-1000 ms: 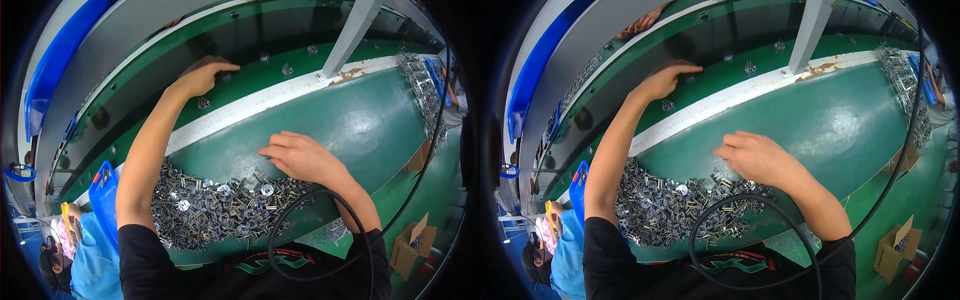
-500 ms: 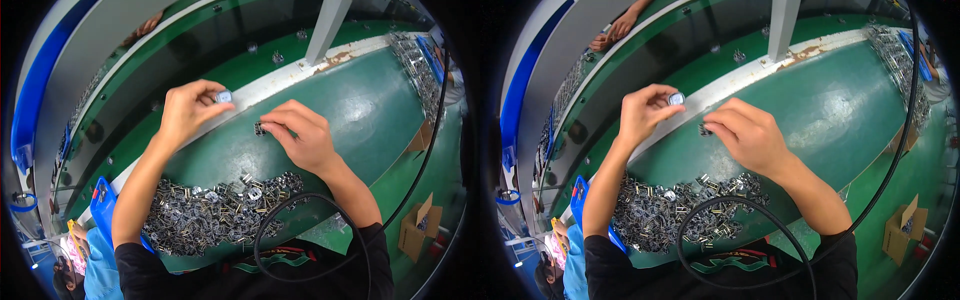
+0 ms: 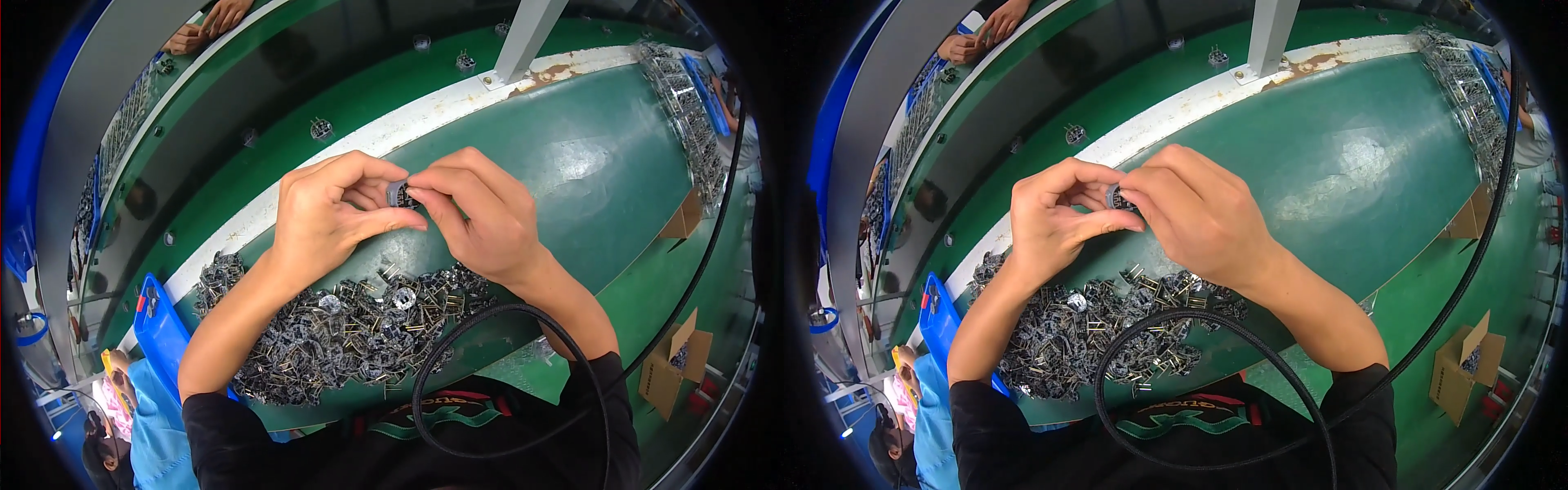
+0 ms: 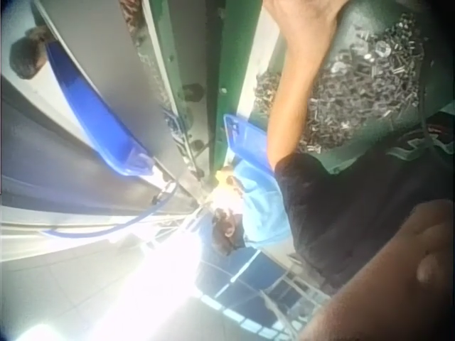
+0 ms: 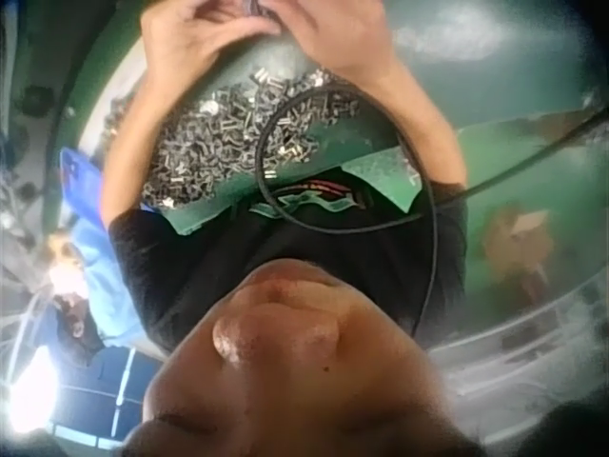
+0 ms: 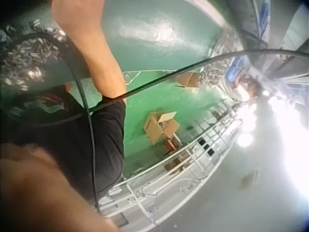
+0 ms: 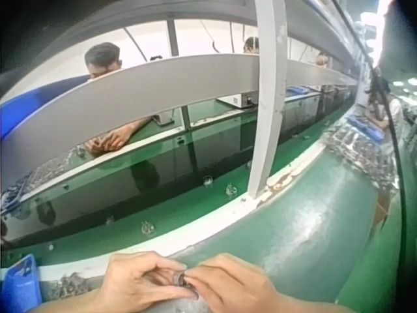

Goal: The person assembles small metal terminals into plastic circular housings by hand, picking up the terminals from a blue tray and inserting them into the housings.

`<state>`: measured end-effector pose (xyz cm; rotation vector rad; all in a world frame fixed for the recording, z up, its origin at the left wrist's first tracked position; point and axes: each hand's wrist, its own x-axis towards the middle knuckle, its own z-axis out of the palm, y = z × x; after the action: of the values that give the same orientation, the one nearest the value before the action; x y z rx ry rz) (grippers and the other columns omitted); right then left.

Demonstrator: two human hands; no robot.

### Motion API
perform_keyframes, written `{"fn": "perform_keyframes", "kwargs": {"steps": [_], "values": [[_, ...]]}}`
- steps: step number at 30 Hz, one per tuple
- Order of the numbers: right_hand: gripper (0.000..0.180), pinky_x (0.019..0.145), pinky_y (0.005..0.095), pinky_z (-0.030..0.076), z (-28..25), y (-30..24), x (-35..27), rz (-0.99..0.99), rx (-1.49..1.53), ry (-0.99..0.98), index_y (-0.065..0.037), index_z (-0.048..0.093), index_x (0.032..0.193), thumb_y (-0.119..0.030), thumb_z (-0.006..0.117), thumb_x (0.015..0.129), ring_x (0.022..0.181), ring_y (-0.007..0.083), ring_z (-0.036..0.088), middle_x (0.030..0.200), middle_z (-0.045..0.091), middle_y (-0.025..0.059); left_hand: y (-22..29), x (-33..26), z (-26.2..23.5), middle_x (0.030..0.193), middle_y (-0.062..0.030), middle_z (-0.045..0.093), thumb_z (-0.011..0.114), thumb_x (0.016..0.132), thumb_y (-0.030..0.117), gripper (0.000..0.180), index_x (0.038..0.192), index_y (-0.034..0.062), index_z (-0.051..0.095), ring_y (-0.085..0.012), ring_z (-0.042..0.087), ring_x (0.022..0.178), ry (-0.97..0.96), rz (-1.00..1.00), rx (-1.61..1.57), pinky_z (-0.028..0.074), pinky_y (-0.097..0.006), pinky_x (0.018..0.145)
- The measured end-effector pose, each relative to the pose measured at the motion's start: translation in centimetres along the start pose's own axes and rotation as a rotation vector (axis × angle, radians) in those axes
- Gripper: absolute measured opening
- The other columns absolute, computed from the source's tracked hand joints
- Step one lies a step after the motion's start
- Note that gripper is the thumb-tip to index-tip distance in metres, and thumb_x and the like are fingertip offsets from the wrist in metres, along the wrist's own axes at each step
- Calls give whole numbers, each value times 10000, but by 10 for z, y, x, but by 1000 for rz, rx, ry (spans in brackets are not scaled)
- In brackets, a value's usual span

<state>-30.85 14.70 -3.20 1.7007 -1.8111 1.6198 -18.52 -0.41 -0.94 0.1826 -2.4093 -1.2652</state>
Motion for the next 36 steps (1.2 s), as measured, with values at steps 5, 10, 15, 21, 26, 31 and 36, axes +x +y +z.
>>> {"fn": "perform_keyframes", "kwargs": {"steps": [5, 10, 15, 21, 26, 31, 36], "values": [[160, 579, 339, 505, 5, 4, -3, 15, -72, 34, 1, 645, 916, 43, 719, 781, 696, 245, 619, 827, 609, 83, 6, 4, 6, 813, -49, 699, 835, 751, -1, 335, 1055, -27, 696, -66, 666, 714, -21, -233, -332, 562, -211, 674], [213, 587, 361, 504, 11, 5, -1, 236, 112, -11, 11, 665, 1049, 20, 675, 836, 708, 252, 617, 850, 596, 96, 2, 4, -9, 917, -70, 677, 775, 789, -57, 325, 1100, -25, 686, -61, 662, 791, -56, -427, -366, 554, -199, 688], [346, 681, 377, 513, 11, 10, -7, 185, 154, -406, -86, 689, 1117, 35, 635, 797, 833, 249, 604, 979, 594, 70, -29, -1, -51, 950, -39, 636, 774, 767, -48, 359, 1106, -22, 657, -63, 641, 816, 166, -470, -360, 526, -187, 756], [363, 802, 350, 513, 26, 11, -15, -10, 320, -884, -127, 769, 974, 72, 629, 705, 911, 237, 562, 1020, 629, 5, -87, -20, -87, 926, -26, 638, 787, 778, 36, 360, 1125, -11, 704, -79, 560, 731, 245, -537, 74, 476, -239, 688], [301, 796, 353, 511, 26, 20, -15, 34, 301, -889, -90, 749, 973, 48, 631, 733, 908, 240, 579, 987, 626, 28, -115, -21, -99, 929, -44, 653, 810, 761, 124, 366, 1103, 22, 730, -99, 499, 693, 164, -567, 309, 448, -266, 655], [255, 730, 379, 509, 13, 23, -7, 95, 154, -673, -81, 717, 959, 33, 645, 743, 851, 249, 595, 899, 554, 56, -93, -13, -108, 874, -57, 654, 820, 755, 184, 402, 1108, 22, 718, -111, 519, 682, 226, -472, 513, 453, -268, 648], [210, 676, 423, 509, 7, 38, -10, 128, 93, -499, -69, 626, 946, 23, 618, 757, 846, 267, 615, 906, 502, 85, -53, 107, -46, 992, -90, 678, 657, 876, 105, 282, 1152, 76, 703, -194, 650, 841, 66, -233, 399, 504, -309, 775]]}}
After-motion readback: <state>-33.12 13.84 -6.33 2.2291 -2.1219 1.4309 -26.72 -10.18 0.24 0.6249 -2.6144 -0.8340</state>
